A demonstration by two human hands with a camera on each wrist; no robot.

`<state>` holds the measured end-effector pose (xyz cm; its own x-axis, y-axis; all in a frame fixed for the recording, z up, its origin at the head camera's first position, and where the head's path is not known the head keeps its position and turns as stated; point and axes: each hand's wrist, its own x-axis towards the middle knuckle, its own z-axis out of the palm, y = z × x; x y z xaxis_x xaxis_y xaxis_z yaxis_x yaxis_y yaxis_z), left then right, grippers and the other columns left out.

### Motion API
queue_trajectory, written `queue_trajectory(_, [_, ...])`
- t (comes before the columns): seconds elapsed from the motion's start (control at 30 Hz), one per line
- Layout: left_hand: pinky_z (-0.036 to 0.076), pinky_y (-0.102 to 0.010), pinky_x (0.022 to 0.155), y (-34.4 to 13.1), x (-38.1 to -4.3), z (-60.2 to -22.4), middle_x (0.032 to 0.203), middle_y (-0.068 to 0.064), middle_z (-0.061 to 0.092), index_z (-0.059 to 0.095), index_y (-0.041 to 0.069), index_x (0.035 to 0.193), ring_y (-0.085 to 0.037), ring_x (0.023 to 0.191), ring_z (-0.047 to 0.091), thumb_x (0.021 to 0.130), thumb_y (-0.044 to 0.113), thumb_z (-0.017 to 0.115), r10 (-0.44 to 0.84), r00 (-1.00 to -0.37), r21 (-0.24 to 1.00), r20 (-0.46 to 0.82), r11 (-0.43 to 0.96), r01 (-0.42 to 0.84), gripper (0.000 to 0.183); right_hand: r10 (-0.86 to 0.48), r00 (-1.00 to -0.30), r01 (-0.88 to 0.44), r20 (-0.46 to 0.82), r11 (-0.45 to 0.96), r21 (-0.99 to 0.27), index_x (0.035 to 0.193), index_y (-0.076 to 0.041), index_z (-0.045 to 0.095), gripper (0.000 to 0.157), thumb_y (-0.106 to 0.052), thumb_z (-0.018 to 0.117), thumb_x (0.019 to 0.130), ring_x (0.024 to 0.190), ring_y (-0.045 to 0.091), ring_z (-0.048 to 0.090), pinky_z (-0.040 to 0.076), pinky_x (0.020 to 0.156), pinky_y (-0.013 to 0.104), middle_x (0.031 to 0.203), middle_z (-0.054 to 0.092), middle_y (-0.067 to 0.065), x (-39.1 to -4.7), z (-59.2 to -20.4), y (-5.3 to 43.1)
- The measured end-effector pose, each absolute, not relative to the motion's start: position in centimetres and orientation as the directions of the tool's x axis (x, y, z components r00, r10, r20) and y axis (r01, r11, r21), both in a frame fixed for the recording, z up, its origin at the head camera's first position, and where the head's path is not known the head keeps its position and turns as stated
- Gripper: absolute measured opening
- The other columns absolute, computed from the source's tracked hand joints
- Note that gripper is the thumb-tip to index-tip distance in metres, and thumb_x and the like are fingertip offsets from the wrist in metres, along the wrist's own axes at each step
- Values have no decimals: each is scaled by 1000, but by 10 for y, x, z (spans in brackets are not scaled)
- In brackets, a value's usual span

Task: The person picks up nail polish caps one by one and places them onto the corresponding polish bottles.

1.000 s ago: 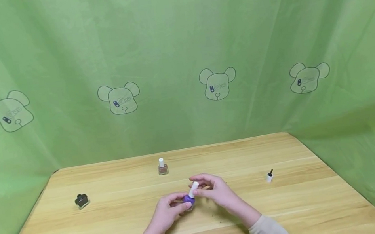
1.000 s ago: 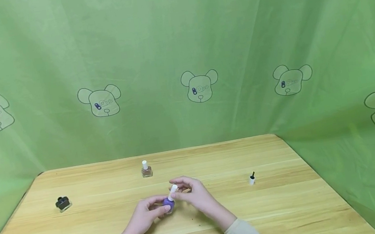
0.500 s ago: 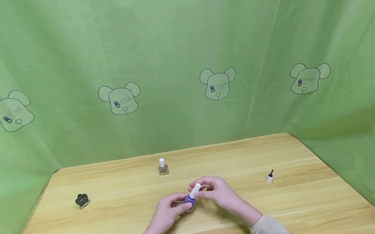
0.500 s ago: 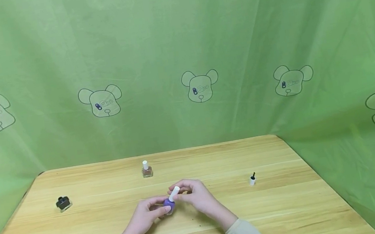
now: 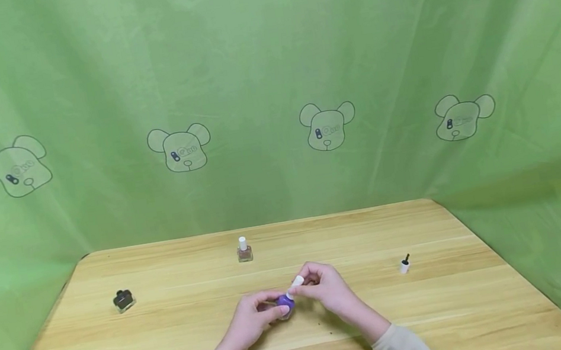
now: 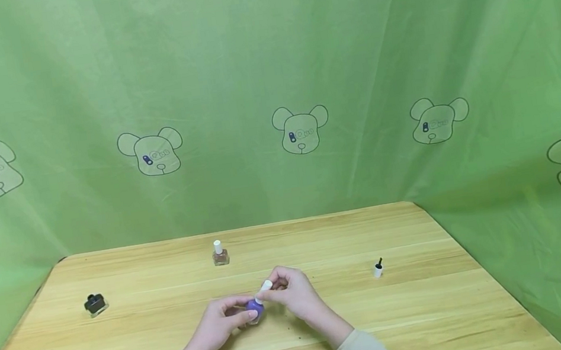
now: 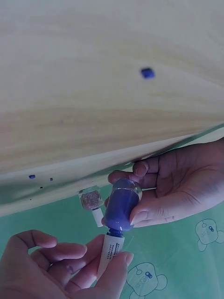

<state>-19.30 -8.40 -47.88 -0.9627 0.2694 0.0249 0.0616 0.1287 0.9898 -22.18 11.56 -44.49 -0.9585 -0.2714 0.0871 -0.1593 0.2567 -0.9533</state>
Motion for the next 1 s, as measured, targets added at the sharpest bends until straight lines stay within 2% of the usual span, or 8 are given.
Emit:
queue_trajectory(0.17, [50,-20,56,-83,-193,-479,97,-10,72,69,7,115,-12,75,60,85,23,75,274,-961,988,26,141,66,34,-243,-966,-155,93,251,-955,84,4,60,27,-9,81,76,64,7,50,44,58,17,69,59,-6,-221,-446,114])
queue_trajectory(0.3, [48,-20,55,-83,-193,-480,97,-9,71,69,7,116,-13,74,59,85,24,74,274,-961,987,24,148,67,35,-253,-964,-151,86,251,-956,89,5,61,27,-11,79,78,65,7,50,43,58,19,71,60,-5,-221,-446,115])
queue_trajectory(0.37, [48,-20,55,-83,-194,-480,98,-10,72,69,7,117,-13,75,59,85,24,74,270,-963,987,24,150,66,36,-273,-958,-155,83,251,-956,96,4,63,27,-14,77,82,70,8,52,45,62,21,78,64,-2,-222,-446,116])
queue_trajectory(0.47, [49,-20,56,-83,-195,-481,98,-10,72,68,8,118,-12,75,59,85,25,74,260,-965,986,23,154,65,38,-313,-946,-168,85,249,-954,111,-1,64,31,-19,72,87,84,10,58,46,76,26,97,71,7,-224,-445,118])
queue_trajectory(0.57, [49,-20,57,-83,-195,-481,98,-10,73,68,8,120,-12,75,60,85,26,74,255,-967,986,22,157,63,39,-368,-923,-209,111,239,-948,125,-5,60,39,-21,67,91,103,16,61,44,89,32,118,69,13,-228,-445,121])
queue_trajectory(0.67, [49,-20,57,-83,-196,-481,98,-10,72,67,8,120,-12,76,60,86,26,74,256,-967,987,16,152,57,40,-434,-892,-239,124,222,-945,133,-8,56,45,-21,66,91,113,24,61,45,93,35,126,66,14,-230,-446,125])
queue_trajectory(0.8, [49,-20,58,-84,-196,-482,99,-9,72,67,7,121,-12,77,60,86,27,73,257,-966,988,13,147,52,40,-483,-869,-242,108,224,-944,133,-7,57,46,-22,66,91,113,23,63,46,93,34,126,67,12,-231,-446,127])
queue_trajectory(1.0, [51,-20,60,-83,-195,-481,101,-12,73,67,6,119,-12,78,63,86,25,73,262,-965,987,22,147,62,38,-444,-892,-215,88,245,-945,123,-3,63,40,-22,70,89,106,15,66,45,96,34,119,70,11,-230,-445,126])
